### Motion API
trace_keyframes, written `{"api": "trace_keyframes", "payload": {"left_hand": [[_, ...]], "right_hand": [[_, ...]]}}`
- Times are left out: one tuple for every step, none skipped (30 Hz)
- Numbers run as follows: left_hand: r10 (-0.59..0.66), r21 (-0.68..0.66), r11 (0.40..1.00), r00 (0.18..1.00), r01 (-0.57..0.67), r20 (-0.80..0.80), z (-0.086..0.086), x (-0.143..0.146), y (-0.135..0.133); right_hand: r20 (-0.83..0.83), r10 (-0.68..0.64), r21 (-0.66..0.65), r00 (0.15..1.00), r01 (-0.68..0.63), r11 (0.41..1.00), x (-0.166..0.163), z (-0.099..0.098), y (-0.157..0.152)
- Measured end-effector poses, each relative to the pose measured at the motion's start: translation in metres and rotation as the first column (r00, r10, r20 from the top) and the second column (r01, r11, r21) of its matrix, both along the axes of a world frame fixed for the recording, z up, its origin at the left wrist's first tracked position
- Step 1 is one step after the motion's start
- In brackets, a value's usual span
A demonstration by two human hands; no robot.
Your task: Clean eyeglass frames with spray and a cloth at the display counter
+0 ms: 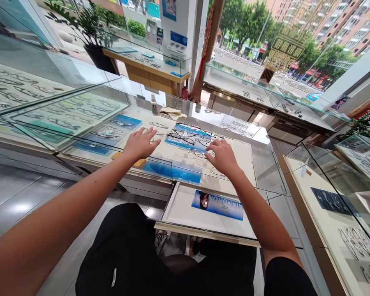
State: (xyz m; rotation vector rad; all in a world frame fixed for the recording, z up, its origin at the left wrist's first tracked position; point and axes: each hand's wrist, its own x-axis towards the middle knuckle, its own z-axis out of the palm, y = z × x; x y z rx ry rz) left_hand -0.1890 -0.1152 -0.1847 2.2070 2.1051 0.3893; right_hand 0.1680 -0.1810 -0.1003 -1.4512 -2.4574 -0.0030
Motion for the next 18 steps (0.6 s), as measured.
{"api": "trace_keyframes", "payload": {"left_hand": [[0.0,0.003,1.0,1.0,0.0,0.008,0.0,0.001,0.0],[0.0,0.005,1.0,1.0,0.0,0.016,0.0,0.001,-0.001],[0.001,0.004,1.0,1.0,-0.001,0.022,0.001,0.001,-0.002],[0.002,0.004,1.0,1.0,-0.002,0.028,0.001,0.002,-0.002],[0.003,0.005,1.0,0.999,-0.003,0.033,0.002,0.002,-0.003],[0.004,0.007,1.0,0.999,-0.005,0.038,0.002,0.002,-0.004],[0.005,0.011,1.0,0.999,-0.005,0.042,0.003,0.002,-0.004],[0.005,0.016,1.0,0.999,-0.006,0.045,0.003,0.003,-0.004],[0.004,0.022,1.0,0.999,-0.005,0.047,0.002,0.003,-0.004],[0.003,0.029,1.0,0.999,-0.004,0.047,0.002,0.003,-0.004],[0.002,0.033,0.999,0.999,-0.003,0.047,0.001,0.003,-0.004],[0.0,0.035,0.999,0.999,-0.002,0.047,0.001,0.003,-0.003],[0.001,0.034,0.999,0.999,-0.003,0.047,0.0,0.003,-0.003],[0.007,0.029,1.0,0.999,-0.008,0.048,0.0,0.004,-0.003],[0.015,0.023,1.0,0.999,-0.016,0.05,0.0,0.004,-0.002],[0.025,0.015,1.0,0.998,-0.026,0.051,0.0,0.004,-0.002],[0.035,0.006,0.999,0.998,-0.035,0.051,0.0,0.004,-0.002],[0.041,-0.006,0.999,0.998,-0.041,0.049,0.0,0.004,-0.002]], "right_hand": [[0.014,-0.023,0.005,1.0,0.023,1.0,0.001,-0.008,0.009],[0.023,-0.035,0.003,0.999,0.035,0.999,0.001,-0.017,0.015],[0.026,-0.04,-0.001,0.999,0.04,0.999,0.0,-0.024,0.019],[0.026,-0.044,-0.002,0.999,0.044,0.999,-0.002,-0.031,0.022],[0.025,-0.047,-0.001,0.999,0.048,0.999,-0.004,-0.036,0.022],[0.026,-0.051,0.0,0.998,0.051,0.999,-0.006,-0.04,0.022],[0.03,-0.056,0.001,0.998,0.056,0.998,-0.008,-0.043,0.022],[0.036,-0.063,0.0,0.997,0.063,0.998,-0.009,-0.044,0.022],[0.043,-0.07,-0.002,0.997,0.071,0.998,-0.01,-0.045,0.022],[0.048,-0.076,-0.004,0.996,0.077,0.997,-0.01,-0.044,0.021],[0.05,-0.08,-0.007,0.996,0.08,0.997,-0.01,-0.043,0.021],[0.045,-0.079,-0.008,0.996,0.08,0.997,-0.011,-0.04,0.019],[0.032,-0.071,-0.011,0.997,0.072,0.997,-0.011,-0.037,0.017],[0.009,-0.055,-0.021,0.998,0.055,0.998,-0.012,-0.032,0.013],[-0.023,-0.029,-0.044,0.999,0.028,0.999,-0.013,-0.026,0.007],[-0.06,0.004,-0.081,0.998,-0.009,0.997,-0.015,-0.019,0.0],[-0.097,0.04,-0.134,0.994,-0.053,0.99,-0.016,-0.012,-0.009],[-0.125,0.08,-0.201,0.989,-0.104,0.974,-0.019,-0.004,-0.019]]}}
